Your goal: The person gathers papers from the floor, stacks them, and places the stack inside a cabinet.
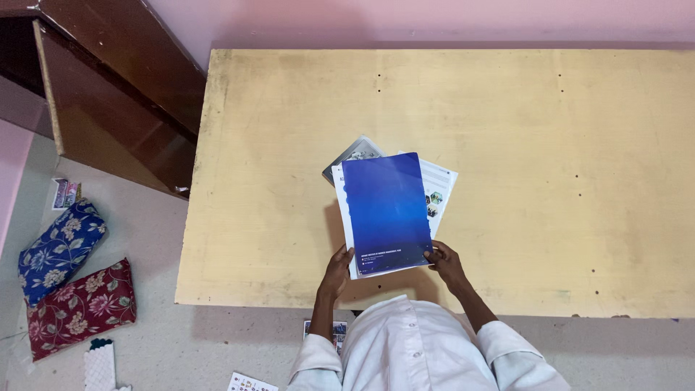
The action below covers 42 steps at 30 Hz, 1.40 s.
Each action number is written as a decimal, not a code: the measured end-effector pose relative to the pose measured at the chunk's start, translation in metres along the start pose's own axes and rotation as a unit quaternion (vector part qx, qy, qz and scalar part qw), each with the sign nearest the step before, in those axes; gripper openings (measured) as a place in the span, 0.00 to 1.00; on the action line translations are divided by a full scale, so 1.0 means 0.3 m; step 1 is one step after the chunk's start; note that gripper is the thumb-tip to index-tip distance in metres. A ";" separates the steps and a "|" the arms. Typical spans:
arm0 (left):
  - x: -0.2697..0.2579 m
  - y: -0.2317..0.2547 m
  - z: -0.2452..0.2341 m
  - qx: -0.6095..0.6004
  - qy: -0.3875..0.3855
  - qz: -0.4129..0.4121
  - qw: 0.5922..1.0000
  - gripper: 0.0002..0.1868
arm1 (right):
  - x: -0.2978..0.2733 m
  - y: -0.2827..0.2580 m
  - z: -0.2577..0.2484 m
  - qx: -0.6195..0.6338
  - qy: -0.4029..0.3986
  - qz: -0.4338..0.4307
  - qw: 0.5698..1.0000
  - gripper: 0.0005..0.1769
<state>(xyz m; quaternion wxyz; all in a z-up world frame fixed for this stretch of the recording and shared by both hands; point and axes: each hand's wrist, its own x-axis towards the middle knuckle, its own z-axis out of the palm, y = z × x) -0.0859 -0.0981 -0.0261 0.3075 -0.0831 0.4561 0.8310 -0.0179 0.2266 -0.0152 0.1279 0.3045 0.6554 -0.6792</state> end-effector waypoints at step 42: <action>-0.341 -0.135 0.201 0.334 0.372 -0.044 0.865 0.24 | 0.308 0.143 0.035 -0.370 0.200 0.084 0.903 0.43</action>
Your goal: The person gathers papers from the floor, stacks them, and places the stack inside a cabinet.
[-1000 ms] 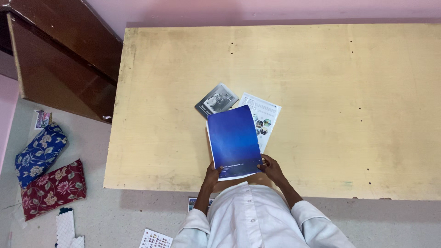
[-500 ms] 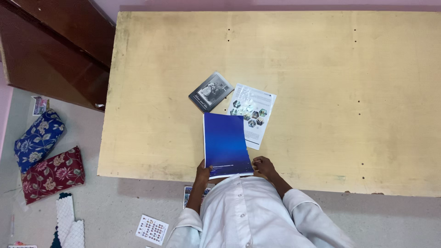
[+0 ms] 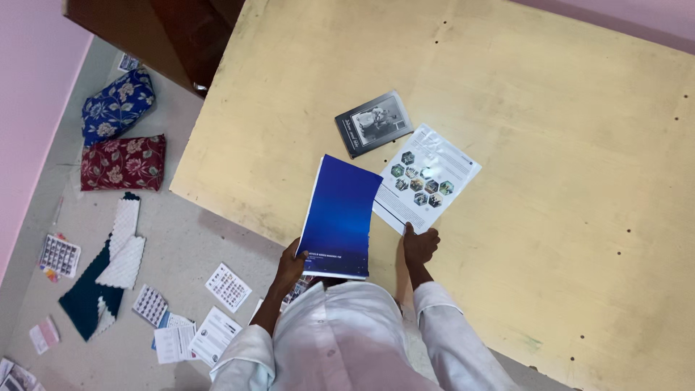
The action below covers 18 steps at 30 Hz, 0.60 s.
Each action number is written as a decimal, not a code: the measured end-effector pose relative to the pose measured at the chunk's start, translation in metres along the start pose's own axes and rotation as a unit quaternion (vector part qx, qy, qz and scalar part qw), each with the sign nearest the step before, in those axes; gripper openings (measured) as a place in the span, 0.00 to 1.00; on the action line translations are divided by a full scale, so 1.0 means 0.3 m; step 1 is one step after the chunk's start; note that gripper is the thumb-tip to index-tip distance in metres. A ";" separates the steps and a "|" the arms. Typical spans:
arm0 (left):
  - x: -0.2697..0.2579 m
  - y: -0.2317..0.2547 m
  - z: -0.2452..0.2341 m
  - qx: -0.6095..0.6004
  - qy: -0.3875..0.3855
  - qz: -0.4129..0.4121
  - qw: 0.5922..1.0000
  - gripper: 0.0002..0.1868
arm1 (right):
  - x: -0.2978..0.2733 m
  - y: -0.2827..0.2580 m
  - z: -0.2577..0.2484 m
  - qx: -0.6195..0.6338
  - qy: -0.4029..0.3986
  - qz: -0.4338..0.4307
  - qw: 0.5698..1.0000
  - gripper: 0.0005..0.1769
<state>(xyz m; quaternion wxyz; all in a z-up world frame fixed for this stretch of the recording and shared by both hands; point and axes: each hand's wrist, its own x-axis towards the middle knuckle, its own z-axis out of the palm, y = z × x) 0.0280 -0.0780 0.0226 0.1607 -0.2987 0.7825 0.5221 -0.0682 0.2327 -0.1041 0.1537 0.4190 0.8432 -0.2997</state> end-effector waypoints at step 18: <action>0.035 -0.003 0.105 0.100 0.072 -0.042 0.991 0.25 | 0.026 0.005 0.019 -0.090 -0.032 0.015 0.995 0.48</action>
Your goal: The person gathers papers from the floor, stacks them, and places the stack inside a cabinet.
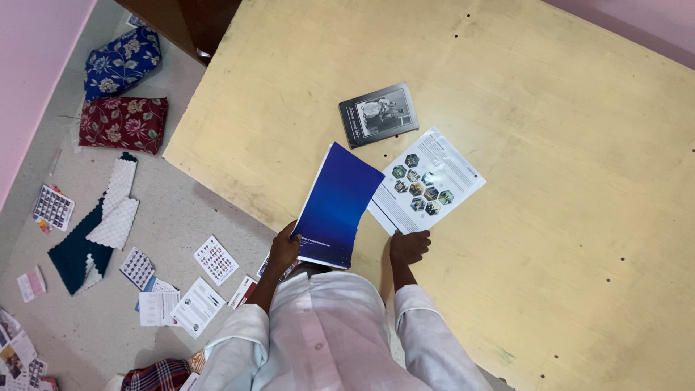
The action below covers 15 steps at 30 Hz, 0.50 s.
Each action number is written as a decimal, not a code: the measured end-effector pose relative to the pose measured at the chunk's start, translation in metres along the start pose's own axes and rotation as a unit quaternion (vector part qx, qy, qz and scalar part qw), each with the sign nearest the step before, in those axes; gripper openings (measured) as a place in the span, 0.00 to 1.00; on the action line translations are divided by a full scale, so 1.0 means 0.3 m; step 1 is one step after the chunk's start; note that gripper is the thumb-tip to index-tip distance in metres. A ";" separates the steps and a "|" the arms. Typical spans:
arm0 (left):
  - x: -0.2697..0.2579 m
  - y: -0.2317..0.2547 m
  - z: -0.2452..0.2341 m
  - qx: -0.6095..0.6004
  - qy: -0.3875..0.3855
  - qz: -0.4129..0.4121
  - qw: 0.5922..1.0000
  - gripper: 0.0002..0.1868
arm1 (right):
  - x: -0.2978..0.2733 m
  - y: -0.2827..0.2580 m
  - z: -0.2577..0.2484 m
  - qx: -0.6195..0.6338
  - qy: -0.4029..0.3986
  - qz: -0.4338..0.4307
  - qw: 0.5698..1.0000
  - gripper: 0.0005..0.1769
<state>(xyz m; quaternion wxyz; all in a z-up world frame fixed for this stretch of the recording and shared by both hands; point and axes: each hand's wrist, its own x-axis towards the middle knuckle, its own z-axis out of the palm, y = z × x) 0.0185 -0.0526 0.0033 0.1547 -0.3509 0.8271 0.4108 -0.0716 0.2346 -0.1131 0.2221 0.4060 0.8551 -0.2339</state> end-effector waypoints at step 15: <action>0.045 -0.052 0.127 -0.066 0.044 0.057 0.995 0.24 | 0.057 0.364 -0.261 -0.028 0.035 0.073 0.996 0.52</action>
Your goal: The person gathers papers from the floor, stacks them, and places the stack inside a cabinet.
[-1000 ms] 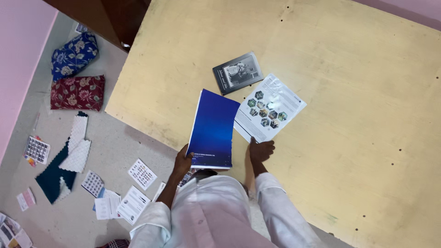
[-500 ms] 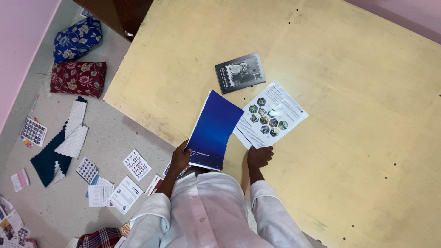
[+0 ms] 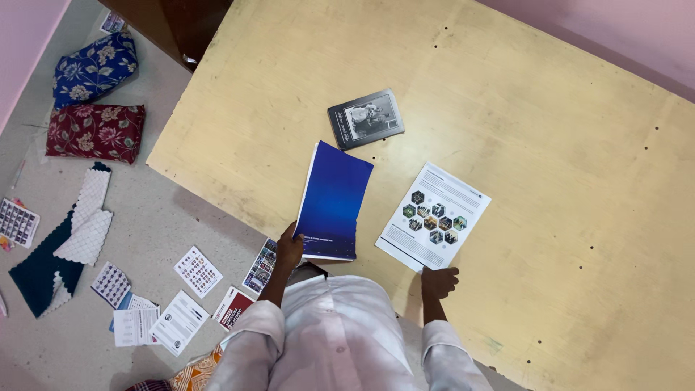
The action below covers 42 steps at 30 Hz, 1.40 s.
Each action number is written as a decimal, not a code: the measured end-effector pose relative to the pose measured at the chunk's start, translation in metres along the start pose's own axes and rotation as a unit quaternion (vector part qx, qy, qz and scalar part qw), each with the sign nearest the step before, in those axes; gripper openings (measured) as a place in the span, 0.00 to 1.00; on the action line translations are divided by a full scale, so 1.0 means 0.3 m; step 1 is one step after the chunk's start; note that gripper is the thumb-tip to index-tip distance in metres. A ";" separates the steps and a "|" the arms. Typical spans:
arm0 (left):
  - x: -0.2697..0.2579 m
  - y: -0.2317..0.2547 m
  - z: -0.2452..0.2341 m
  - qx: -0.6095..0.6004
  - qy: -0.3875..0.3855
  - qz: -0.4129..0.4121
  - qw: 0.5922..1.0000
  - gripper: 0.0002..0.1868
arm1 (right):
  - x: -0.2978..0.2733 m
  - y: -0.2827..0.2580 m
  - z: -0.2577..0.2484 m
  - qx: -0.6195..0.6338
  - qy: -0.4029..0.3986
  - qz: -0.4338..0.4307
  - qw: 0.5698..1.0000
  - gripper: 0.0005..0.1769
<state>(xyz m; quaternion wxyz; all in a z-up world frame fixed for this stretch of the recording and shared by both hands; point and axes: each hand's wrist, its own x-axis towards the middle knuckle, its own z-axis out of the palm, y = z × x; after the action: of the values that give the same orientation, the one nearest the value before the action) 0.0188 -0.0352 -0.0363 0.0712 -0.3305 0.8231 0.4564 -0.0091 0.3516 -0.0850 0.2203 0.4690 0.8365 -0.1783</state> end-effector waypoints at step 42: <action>-0.003 0.074 0.165 -0.344 -0.239 -0.126 0.900 0.25 | -0.123 -0.101 -0.025 0.306 -0.385 -0.251 0.834 0.13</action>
<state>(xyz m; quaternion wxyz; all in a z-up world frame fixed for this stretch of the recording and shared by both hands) -0.0031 0.0127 -0.0487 0.2043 -0.3165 0.5250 0.7632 -0.0196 0.3144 -0.0561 0.3178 0.1799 0.6756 -0.6405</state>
